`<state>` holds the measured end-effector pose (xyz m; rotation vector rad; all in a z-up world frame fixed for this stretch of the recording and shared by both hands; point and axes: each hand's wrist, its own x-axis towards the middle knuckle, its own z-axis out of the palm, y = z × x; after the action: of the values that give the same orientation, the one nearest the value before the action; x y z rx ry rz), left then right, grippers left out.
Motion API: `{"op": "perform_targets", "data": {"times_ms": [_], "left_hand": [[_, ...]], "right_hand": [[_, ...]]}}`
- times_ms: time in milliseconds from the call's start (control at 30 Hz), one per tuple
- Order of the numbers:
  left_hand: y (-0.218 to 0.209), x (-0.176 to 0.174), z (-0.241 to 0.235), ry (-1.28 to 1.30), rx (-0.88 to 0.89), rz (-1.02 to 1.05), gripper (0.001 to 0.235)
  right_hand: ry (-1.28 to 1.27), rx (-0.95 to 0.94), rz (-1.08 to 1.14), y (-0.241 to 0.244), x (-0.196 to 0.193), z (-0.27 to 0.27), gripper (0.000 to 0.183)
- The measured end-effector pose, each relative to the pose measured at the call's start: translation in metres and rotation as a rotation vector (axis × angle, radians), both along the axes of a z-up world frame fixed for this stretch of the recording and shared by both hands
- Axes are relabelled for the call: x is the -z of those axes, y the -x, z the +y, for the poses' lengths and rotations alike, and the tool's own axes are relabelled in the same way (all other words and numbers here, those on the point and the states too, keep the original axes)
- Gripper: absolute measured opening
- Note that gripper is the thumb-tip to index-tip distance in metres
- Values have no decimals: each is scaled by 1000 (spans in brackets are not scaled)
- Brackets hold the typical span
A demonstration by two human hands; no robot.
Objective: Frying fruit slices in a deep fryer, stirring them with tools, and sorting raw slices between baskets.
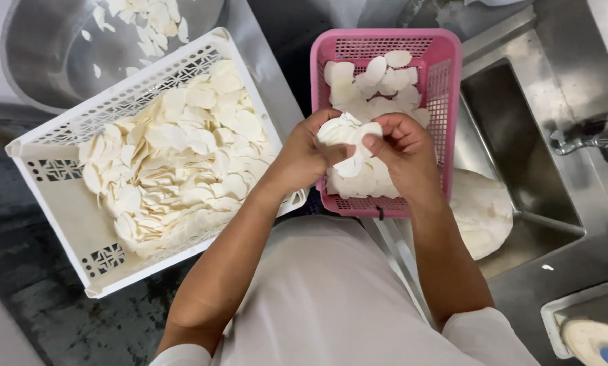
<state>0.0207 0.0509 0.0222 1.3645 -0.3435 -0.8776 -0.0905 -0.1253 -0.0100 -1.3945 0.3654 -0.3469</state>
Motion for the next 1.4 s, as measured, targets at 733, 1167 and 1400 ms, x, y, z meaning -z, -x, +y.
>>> {"op": "perform_targets", "data": {"times_ms": [733,1167,1400], "left_hand": [[25,17,-24,16,-69,116,37],[35,35,-13,-12,-111,96,44],[39,28,-16,-58,-147,5,43]], "right_hand": [[249,67,135,27,-7,-2,58],[-163,35,32,38,32,-17,16],[93,-19,54,32,13,-10,46]]}}
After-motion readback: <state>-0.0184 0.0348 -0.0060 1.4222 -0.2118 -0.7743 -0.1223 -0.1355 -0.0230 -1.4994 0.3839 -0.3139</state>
